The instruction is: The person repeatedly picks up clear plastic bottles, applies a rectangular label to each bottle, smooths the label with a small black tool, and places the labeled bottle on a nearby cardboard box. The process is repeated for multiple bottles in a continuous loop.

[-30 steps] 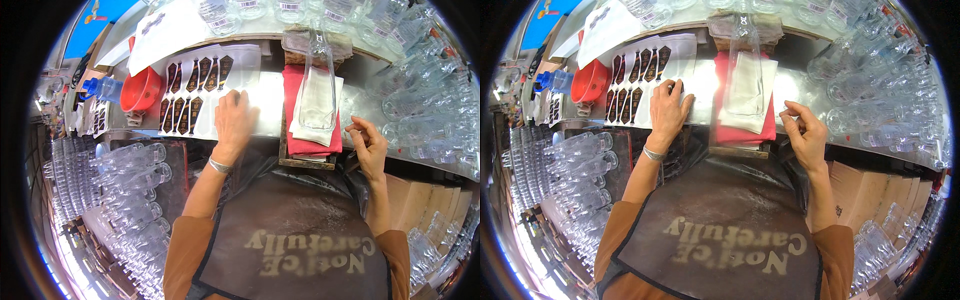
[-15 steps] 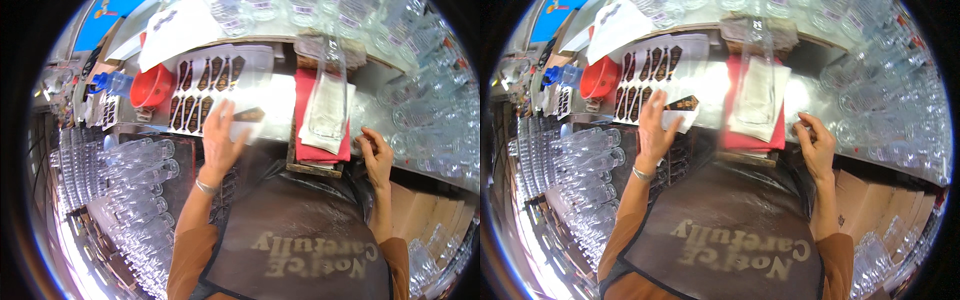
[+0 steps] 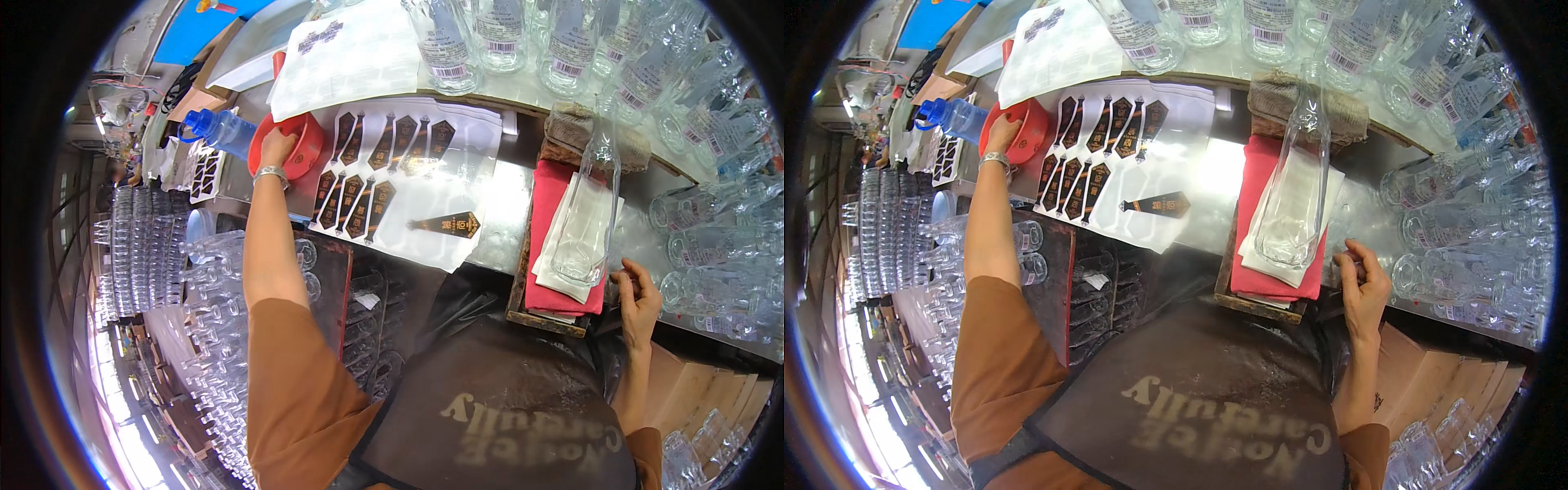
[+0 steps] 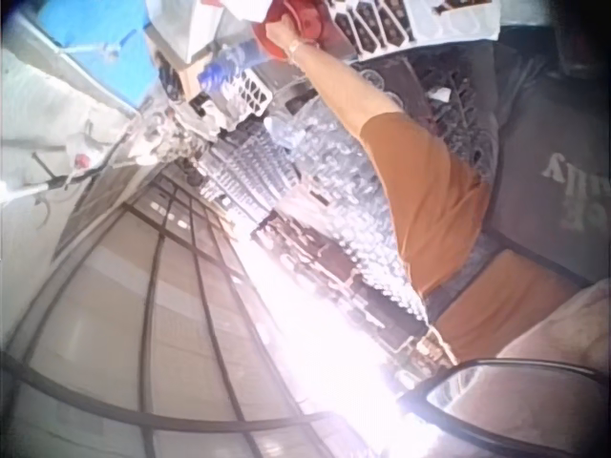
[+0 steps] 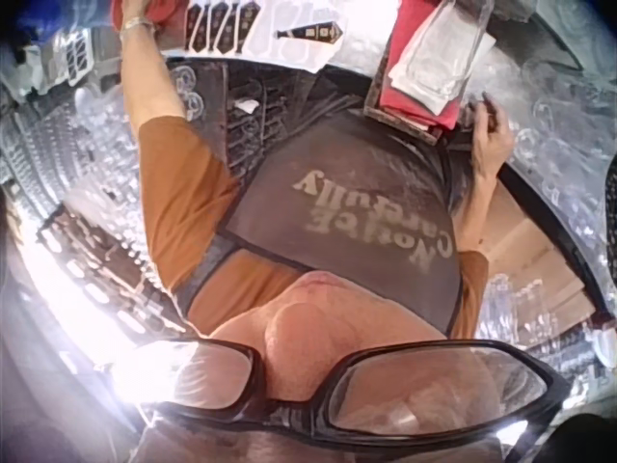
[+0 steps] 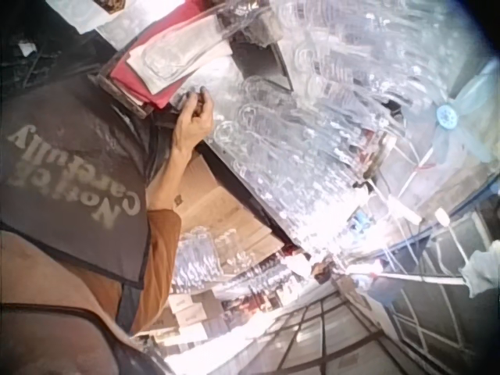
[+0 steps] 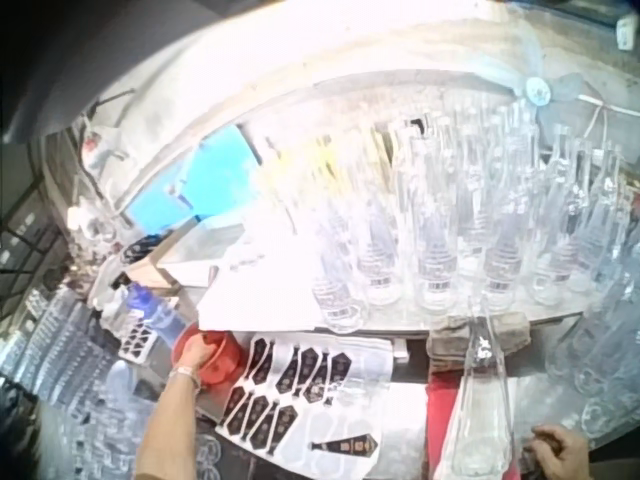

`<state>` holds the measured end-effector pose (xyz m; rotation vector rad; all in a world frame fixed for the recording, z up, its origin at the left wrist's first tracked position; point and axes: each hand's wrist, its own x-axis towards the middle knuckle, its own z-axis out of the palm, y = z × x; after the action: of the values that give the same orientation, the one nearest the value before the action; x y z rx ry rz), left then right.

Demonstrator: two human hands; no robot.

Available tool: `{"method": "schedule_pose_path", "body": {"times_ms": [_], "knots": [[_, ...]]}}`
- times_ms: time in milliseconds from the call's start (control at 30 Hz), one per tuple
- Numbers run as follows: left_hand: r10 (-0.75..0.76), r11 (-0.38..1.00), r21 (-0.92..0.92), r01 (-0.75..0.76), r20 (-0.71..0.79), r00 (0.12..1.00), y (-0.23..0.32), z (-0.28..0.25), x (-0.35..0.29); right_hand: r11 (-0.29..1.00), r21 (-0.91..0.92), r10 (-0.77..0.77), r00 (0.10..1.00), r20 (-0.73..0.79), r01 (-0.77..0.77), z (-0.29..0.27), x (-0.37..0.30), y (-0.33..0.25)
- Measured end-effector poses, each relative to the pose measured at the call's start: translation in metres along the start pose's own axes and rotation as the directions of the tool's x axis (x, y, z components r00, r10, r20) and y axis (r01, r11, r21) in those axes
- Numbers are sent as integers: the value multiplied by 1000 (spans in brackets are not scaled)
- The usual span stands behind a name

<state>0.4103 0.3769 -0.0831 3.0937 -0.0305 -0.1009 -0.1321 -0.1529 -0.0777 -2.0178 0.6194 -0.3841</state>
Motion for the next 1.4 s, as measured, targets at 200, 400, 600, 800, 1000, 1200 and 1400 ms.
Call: {"method": "schedule_pose_path", "body": {"times_ms": [200,400,600,800,1000,1200,1400], "knots": [[-59,900,-401,171,277,959,9,-15,-6,998,-50,-25,1000,10,25,4,12,-9],[45,916,-354,-190,-380,924,121,-41,-190,998,-37,-45,999,7,45,9,11,-4],[311,940,-52,-337,-268,912,148,36,-243,990,-80,-113,992,61,118,4,10,-9],[480,852,-116,-511,-216,850,211,34,-267,992,-74,-101,994,35,103,2,1,-7],[546,788,-142,-599,-288,787,252,29,-265,992,-69,-106,994,21,107,1,-3,-3],[556,729,-219,-648,-363,748,249,15,-303,986,-81,-144,990,-11,143,-3,-4,2],[691,688,-135,-713,-178,701,224,15,-379,989,-113,-92,995,39,95,-9,-3,-5]]}}
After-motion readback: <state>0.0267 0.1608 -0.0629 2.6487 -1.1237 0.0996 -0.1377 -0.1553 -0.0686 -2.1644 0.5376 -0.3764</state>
